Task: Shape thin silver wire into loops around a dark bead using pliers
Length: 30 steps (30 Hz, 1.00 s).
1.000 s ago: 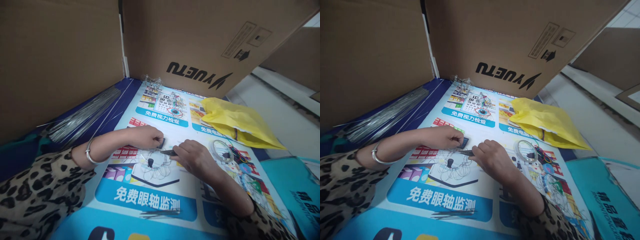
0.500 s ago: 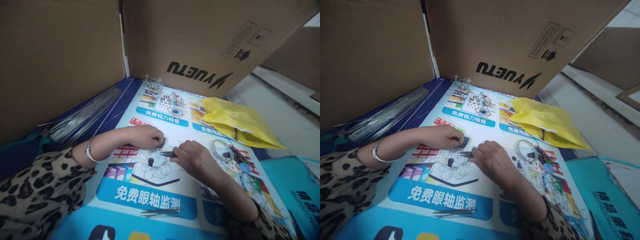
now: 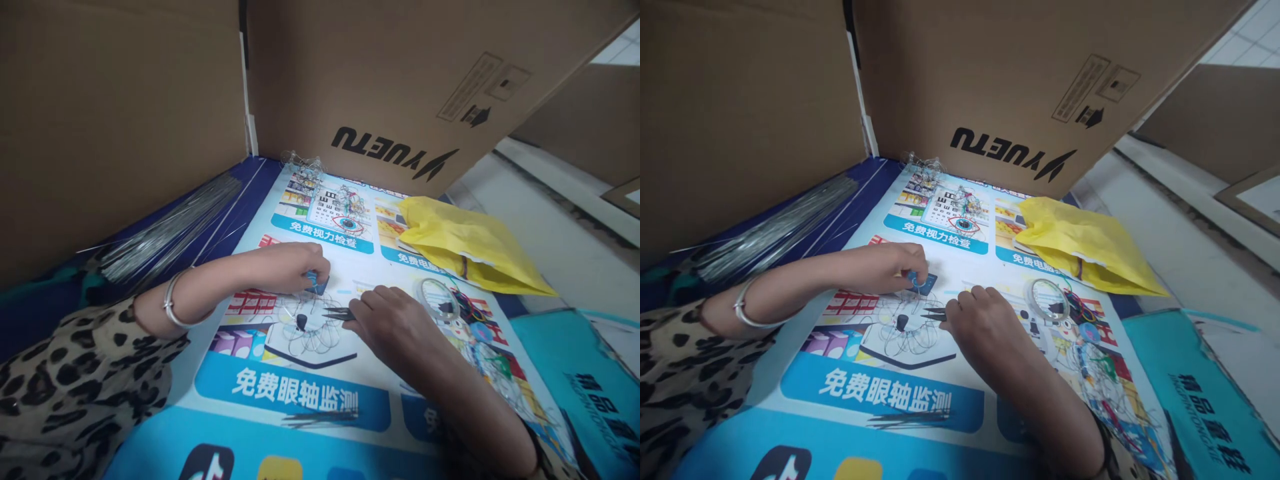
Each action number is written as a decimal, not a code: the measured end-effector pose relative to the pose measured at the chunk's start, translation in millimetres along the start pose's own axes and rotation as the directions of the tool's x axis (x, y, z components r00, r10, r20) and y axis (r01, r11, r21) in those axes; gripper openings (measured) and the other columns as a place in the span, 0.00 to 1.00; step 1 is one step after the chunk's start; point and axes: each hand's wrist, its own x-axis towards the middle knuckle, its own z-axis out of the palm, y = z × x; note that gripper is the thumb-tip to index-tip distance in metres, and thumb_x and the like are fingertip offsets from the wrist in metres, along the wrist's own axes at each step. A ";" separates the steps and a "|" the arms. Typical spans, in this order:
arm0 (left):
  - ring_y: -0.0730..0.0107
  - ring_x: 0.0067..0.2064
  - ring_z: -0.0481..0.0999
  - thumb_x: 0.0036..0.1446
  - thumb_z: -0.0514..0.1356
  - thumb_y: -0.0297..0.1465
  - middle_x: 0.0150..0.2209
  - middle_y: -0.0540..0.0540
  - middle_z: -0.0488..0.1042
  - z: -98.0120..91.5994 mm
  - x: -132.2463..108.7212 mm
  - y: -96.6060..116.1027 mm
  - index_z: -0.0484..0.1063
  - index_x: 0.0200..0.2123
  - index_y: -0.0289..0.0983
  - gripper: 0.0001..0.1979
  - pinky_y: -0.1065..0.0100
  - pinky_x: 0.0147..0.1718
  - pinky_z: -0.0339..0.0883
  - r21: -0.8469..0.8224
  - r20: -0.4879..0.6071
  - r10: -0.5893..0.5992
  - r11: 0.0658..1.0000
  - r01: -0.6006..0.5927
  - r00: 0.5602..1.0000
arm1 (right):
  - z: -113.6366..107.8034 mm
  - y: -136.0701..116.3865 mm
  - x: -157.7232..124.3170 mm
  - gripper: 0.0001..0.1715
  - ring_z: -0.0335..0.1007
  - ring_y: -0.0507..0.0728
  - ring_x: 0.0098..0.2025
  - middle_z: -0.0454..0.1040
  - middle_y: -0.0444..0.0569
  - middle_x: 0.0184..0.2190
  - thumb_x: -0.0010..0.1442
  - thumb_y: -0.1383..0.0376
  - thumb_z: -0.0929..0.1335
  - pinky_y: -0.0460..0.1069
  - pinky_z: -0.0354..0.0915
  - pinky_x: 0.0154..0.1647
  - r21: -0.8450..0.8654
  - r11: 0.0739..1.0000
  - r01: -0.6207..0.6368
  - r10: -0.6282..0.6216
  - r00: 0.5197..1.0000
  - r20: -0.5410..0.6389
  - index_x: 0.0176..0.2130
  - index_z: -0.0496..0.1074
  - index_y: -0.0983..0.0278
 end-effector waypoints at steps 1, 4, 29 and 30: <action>0.73 0.36 0.66 0.50 0.55 0.23 0.35 0.49 0.66 -1.1 -2.0 2.3 0.72 0.33 0.38 0.09 0.73 0.34 0.56 0.000 0.005 0.022 1.000 -0.022 1.000 | -1.5 1.5 -0.6 0.09 0.59 0.55 0.29 0.67 0.47 0.25 0.57 0.62 0.66 0.50 0.49 0.29 0.007 1.000 0.001 -0.001 1.000 -0.003 0.28 0.66 0.63; 0.76 0.32 0.65 0.51 0.55 0.23 0.32 0.51 0.65 -1.5 -6.7 10.4 0.72 0.29 0.39 0.07 0.74 0.27 0.53 0.025 0.032 0.100 0.995 -0.100 0.994 | -4.4 6.3 -2.4 0.09 0.59 0.54 0.28 0.67 0.47 0.24 0.57 0.61 0.65 0.50 0.48 0.29 0.028 1.000 0.011 -0.011 1.000 -0.015 0.27 0.65 0.63; 0.70 0.32 0.63 0.51 0.52 0.18 0.31 0.47 0.68 17.8 -4.3 22.0 0.67 0.24 0.35 0.10 0.68 0.25 0.46 0.192 0.128 0.176 0.961 -0.198 0.976 | 0.7 22.9 -4.2 0.13 0.60 0.55 0.30 0.68 0.47 0.25 0.60 0.59 0.62 0.49 0.50 0.31 0.116 0.993 -0.013 0.014 1.000 -0.012 0.28 0.67 0.64; 0.70 0.32 0.64 0.51 0.52 0.18 0.31 0.47 0.68 17.7 -4.5 22.1 0.67 0.24 0.35 0.10 0.68 0.26 0.47 0.183 0.130 0.173 0.964 -0.195 0.976 | 0.8 23.0 -4.3 0.13 0.60 0.55 0.29 0.68 0.47 0.25 0.60 0.59 0.62 0.49 0.50 0.30 0.118 0.993 -0.013 0.015 1.000 -0.011 0.28 0.67 0.64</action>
